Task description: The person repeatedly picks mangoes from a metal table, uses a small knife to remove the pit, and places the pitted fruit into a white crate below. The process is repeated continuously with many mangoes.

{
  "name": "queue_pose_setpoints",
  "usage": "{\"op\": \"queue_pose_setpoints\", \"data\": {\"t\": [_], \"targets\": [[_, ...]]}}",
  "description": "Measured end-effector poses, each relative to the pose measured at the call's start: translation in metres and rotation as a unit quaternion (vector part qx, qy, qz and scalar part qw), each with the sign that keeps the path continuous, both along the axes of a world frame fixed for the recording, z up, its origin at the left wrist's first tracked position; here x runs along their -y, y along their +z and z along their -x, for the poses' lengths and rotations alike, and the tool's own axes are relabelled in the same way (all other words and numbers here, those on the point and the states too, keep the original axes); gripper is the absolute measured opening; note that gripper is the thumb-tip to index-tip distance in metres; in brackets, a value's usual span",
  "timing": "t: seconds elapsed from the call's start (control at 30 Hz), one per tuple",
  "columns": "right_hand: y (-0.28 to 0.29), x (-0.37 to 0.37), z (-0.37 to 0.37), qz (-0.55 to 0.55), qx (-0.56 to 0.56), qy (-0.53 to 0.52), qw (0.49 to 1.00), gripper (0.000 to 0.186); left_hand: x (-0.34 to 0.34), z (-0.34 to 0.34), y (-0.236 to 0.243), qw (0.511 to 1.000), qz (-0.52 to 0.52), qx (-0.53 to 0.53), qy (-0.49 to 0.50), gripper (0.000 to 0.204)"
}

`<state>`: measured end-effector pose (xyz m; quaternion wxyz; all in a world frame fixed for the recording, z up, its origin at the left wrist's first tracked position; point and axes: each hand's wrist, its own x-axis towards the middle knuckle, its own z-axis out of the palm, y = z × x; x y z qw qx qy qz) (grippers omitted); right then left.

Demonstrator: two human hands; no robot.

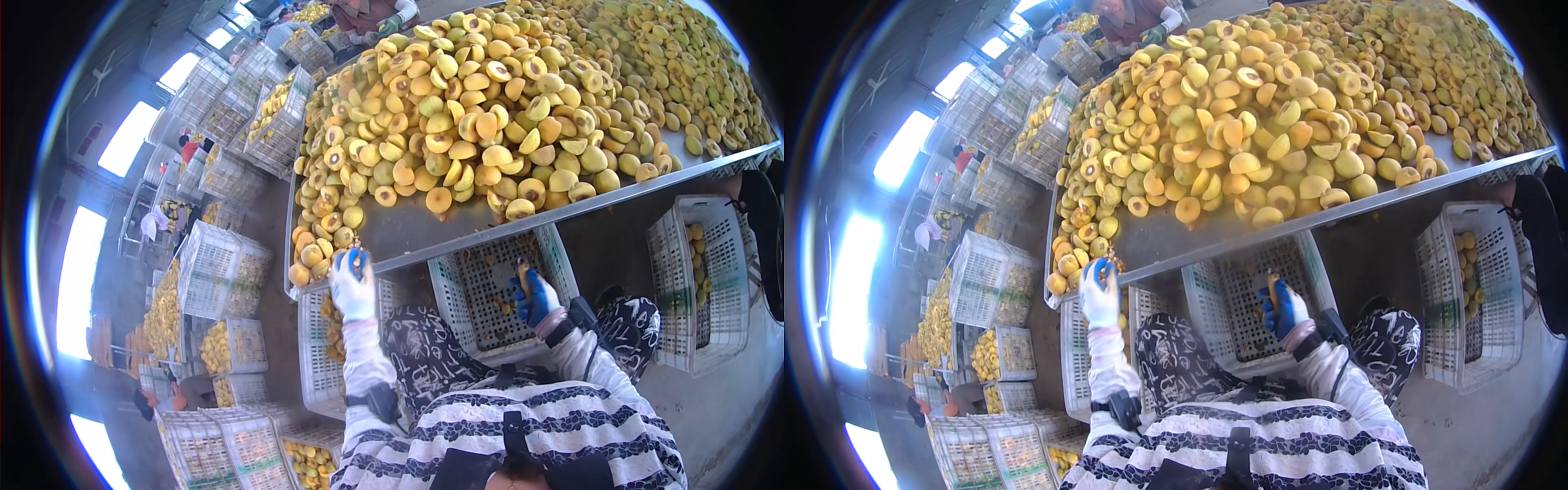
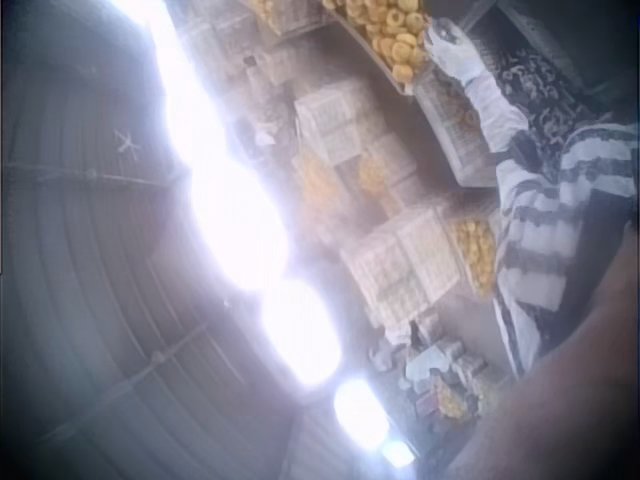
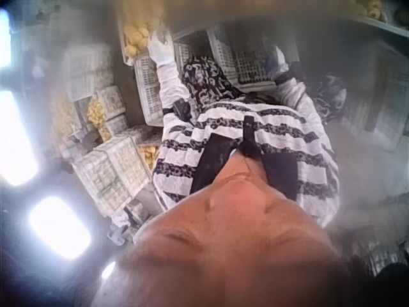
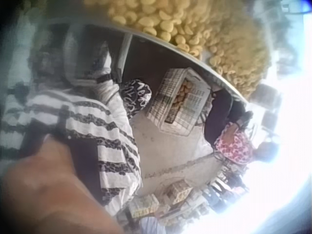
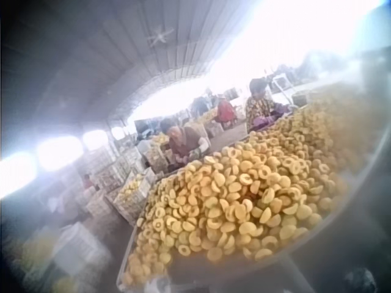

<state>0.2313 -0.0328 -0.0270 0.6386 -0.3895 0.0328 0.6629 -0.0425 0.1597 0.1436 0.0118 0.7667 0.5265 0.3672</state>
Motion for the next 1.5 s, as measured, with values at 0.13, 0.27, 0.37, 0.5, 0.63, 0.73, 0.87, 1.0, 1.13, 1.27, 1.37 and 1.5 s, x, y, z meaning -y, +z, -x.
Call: {"op": "queue_pose_setpoints", "data": {"t": [0.13, 0.27, 0.37, 0.5, 0.63, 0.73, 0.87, 1.0, 1.13, 1.27, 1.37, 1.5], "targets": [[0.026, -0.004, -0.006, 0.037, 0.005, -0.021, 0.999, 0.047, -0.074, -0.103, -0.038, 0.992, 0.090, -0.011, -0.084, 0.039], [0.036, -0.001, 0.002, 0.048, -0.013, -0.001, 0.999, 0.049, -0.098, -0.170, -0.071, 0.976, 0.163, -0.140, 0.021, 0.059], [0.052, 0.003, 0.004, -0.024, 0.144, 0.032, 0.989, 0.046, -0.087, -0.157, -0.062, 0.952, 0.275, 0.075, -0.111, 0.050], [0.095, 0.001, 0.008, -0.066, 0.236, 0.089, 0.965, 0.036, -0.044, -0.114, -0.031, 0.687, 0.457, 0.502, -0.260, 0.031], [0.132, -0.011, 0.024, -0.124, 0.261, 0.133, 0.948, 0.032, 0.011, -0.107, -0.013, 0.624, 0.399, 0.603, -0.295, 0.023], [0.139, -0.014, 0.032, -0.153, 0.315, 0.135, 0.927, 0.032, 0.043, -0.112, -0.008, 0.796, 0.282, 0.445, -0.299, 0.033], [0.134, -0.016, 0.044, -0.170, 0.552, 0.114, 0.808, 0.028, 0.067, -0.122, -0.018, 0.694, 0.282, 0.585, -0.310, 0.035], [0.133, -0.013, 0.049, -0.159, 0.593, 0.157, 0.773, 0.031, 0.074, -0.123, -0.031, 0.719, 0.274, 0.580, -0.267, 0.029], [0.124, -0.005, 0.039, -0.150, -0.002, 0.277, 0.949, 0.042, 0.082, -0.125, -0.034, 0.675, 0.344, 0.594, -0.270, 0.035], [0.091, 0.000, 0.035, -0.290, -0.429, 0.272, 0.811, 0.048, 0.087, -0.116, -0.029, 0.681, 0.362, 0.607, -0.192, 0.043], [0.065, 0.000, 0.024, -0.223, -0.436, 0.201, 0.848, 0.050, 0.074, -0.065, -0.018, 0.806, 0.363, 0.460, -0.084, 0.043], [0.052, 0.004, 0.011, 0.042, 0.249, 0.053, 0.966, 0.038, 0.028, 0.037, 0.002, 0.953, 0.164, -0.240, 0.089, 0.038]]}}
